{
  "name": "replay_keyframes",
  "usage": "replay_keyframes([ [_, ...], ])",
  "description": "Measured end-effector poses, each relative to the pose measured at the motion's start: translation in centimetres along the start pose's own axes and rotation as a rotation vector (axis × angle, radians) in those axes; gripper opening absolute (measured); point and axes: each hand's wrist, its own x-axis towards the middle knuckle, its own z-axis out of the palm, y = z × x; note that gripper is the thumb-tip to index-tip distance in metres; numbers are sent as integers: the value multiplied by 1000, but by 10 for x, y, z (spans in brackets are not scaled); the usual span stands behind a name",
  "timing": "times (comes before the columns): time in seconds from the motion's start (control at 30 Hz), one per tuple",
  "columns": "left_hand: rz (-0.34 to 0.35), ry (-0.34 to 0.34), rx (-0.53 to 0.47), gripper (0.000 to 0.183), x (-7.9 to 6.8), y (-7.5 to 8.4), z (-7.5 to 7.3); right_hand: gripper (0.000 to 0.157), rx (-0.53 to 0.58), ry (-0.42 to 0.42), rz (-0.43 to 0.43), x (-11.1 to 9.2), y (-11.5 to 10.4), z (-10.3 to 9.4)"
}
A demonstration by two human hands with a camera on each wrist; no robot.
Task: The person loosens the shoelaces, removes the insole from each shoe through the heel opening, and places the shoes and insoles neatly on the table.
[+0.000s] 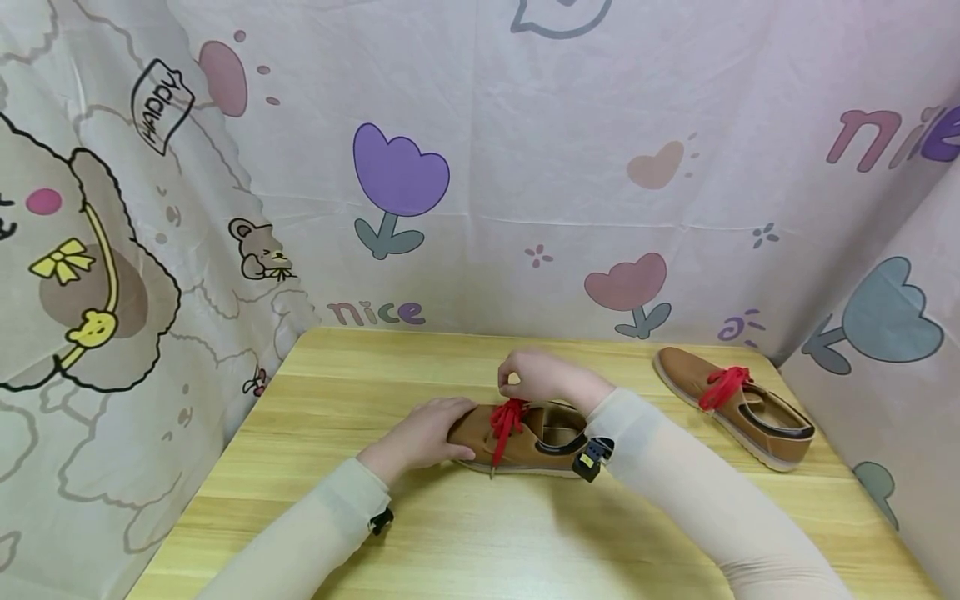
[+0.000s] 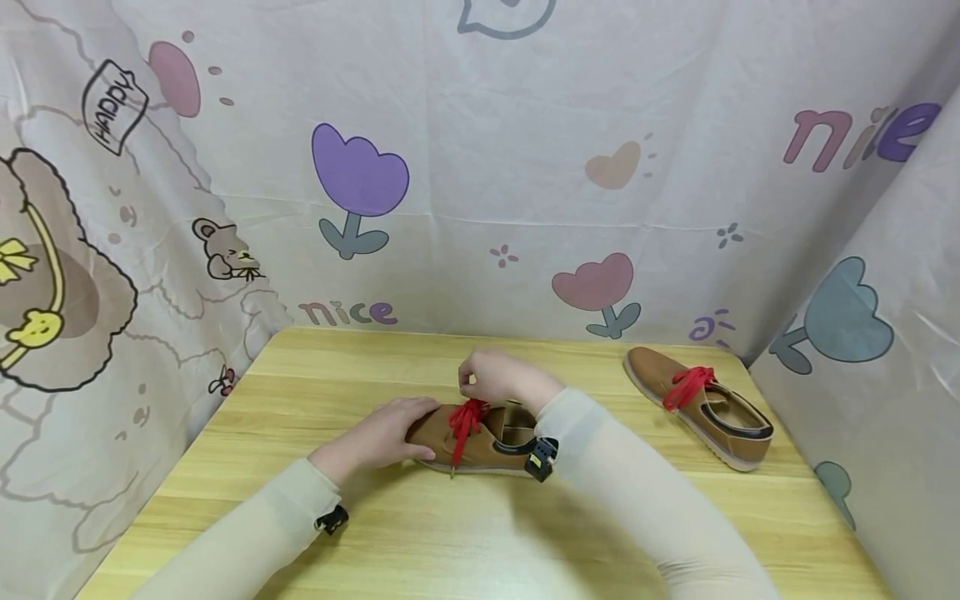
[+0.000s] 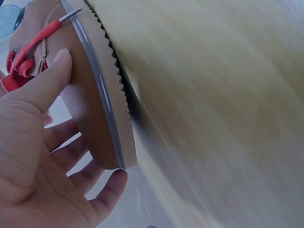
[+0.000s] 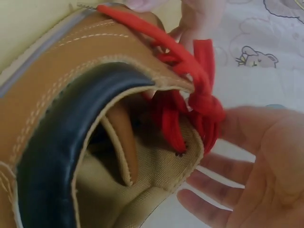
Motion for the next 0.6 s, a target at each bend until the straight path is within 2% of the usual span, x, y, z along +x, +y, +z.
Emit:
replay_keyframes([
  [0.27,8,15,-1,77,1,-2,2,16,12,-82,-55,1,7,0],
  [0.6,4,18,-2,76,1,0,1,19,-15,-97,29,-5,4,-5],
])
